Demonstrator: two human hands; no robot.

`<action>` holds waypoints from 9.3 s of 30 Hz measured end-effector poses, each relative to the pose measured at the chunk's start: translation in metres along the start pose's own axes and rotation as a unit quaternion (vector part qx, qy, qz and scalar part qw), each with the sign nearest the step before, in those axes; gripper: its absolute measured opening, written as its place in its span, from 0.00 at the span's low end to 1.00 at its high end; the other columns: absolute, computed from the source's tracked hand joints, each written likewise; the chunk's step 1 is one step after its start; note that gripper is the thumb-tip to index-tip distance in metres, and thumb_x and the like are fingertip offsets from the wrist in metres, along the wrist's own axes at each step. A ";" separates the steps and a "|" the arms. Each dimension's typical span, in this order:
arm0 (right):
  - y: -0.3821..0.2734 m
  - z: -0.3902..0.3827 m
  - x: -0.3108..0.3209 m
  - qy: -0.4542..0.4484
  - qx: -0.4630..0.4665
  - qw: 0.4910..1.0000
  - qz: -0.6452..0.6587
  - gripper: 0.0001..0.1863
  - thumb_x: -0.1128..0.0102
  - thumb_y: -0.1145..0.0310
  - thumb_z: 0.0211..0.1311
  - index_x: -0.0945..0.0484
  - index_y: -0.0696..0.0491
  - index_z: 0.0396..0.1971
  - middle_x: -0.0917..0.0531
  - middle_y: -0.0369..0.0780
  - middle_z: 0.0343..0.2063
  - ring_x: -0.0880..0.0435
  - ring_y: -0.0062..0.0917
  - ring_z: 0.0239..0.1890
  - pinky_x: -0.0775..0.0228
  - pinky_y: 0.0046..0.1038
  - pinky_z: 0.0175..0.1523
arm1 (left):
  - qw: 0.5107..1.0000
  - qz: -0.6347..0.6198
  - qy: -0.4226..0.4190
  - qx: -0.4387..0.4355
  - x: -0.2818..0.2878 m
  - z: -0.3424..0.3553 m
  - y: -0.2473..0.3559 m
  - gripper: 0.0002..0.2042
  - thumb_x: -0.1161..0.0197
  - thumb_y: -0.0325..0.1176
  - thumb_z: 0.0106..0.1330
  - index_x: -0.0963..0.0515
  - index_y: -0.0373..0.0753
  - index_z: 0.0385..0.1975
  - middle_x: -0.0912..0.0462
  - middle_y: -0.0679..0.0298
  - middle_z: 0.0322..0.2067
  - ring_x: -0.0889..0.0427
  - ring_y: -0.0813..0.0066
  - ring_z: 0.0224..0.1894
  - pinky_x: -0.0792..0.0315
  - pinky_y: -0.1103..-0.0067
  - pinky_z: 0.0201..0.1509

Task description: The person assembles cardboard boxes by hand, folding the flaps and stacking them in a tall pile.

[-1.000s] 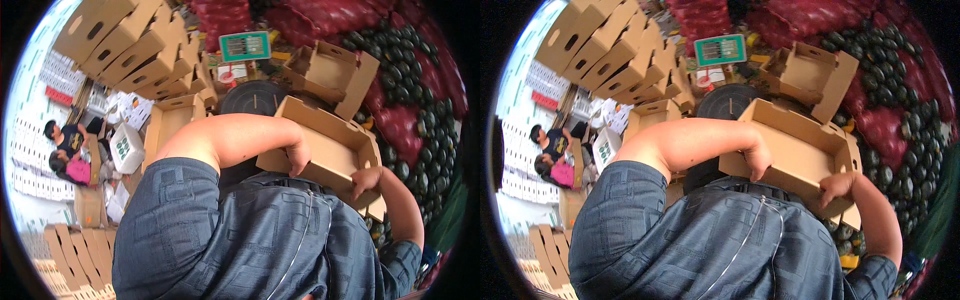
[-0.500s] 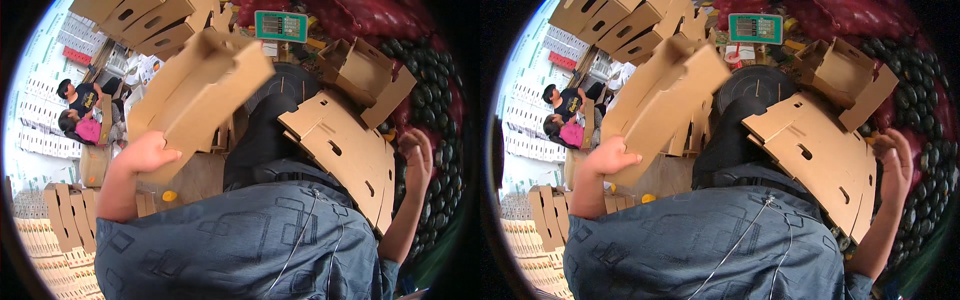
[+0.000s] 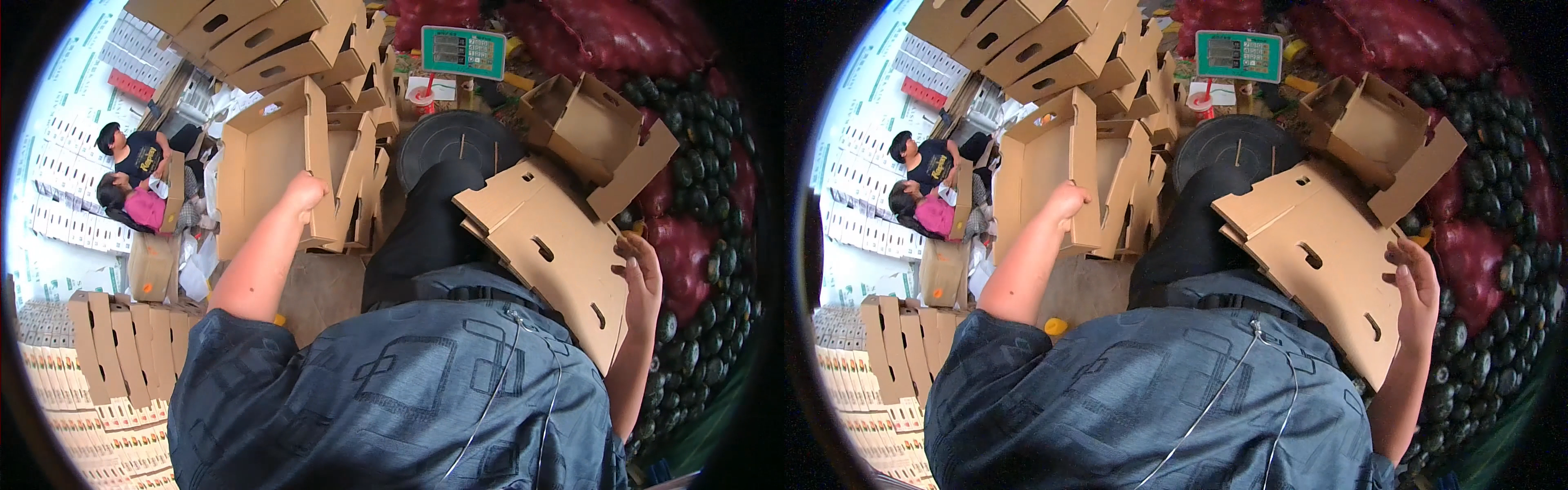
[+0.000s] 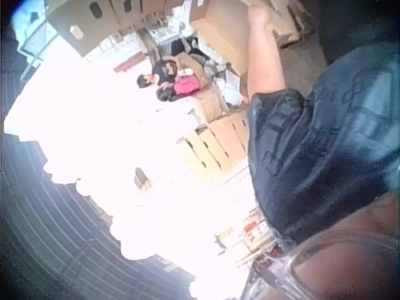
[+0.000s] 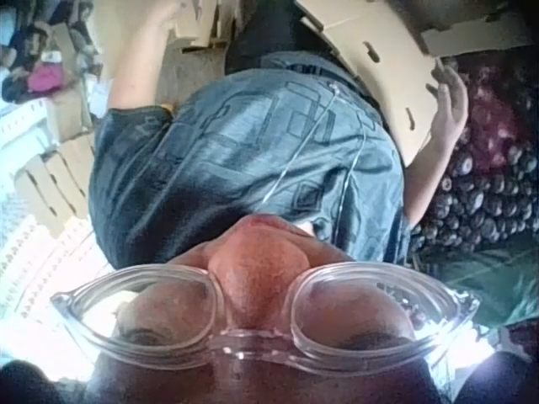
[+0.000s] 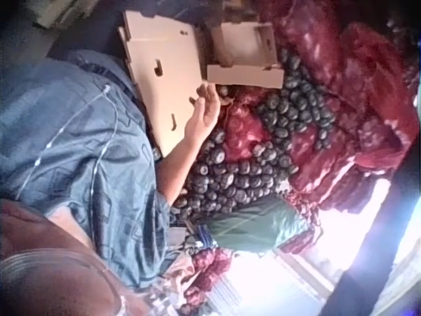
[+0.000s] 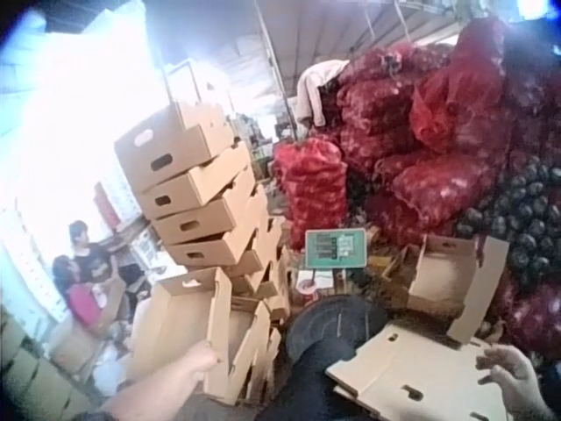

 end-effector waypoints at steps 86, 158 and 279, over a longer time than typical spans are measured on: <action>-0.027 -0.036 0.022 -0.311 -0.167 0.935 -0.037 0.25 0.39 0.54 0.60 0.29 0.54 0.51 0.28 0.40 0.51 0.33 0.25 0.54 0.44 0.30 0.61 | 0.441 0.621 -0.603 -0.235 -0.338 -0.198 0.110 0.23 0.30 0.37 0.55 0.23 0.34 0.50 0.18 0.61 0.43 0.22 0.75 0.45 0.29 0.78 0.51; 0.023 -0.064 0.067 0.090 0.011 0.899 -0.428 0.17 0.43 0.64 0.59 0.24 0.53 0.48 0.21 0.49 0.47 0.23 0.43 0.50 0.31 0.35 0.55 | 0.851 -0.012 -0.327 -0.411 -0.330 -0.122 0.119 0.16 0.47 0.24 0.61 0.27 0.38 0.50 0.20 0.54 0.43 0.22 0.62 0.49 0.30 0.70 0.55; -0.078 -0.144 0.014 -0.216 0.114 0.789 -0.563 0.38 0.37 0.75 0.39 0.33 0.55 0.59 0.27 0.48 0.50 0.27 0.39 0.52 0.36 0.39 0.59 | 0.316 0.546 -0.352 -0.692 -0.260 -0.212 0.120 0.25 0.51 0.30 0.65 0.40 0.47 0.63 0.27 0.46 0.51 0.26 0.51 0.52 0.34 0.64 0.58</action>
Point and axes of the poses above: each hand's wrist, its own z-axis towards the middle knuckle, its own x-axis out of the back of the hand, y = z × x, the point moved 7 cm from there along z, towards the middle knuckle
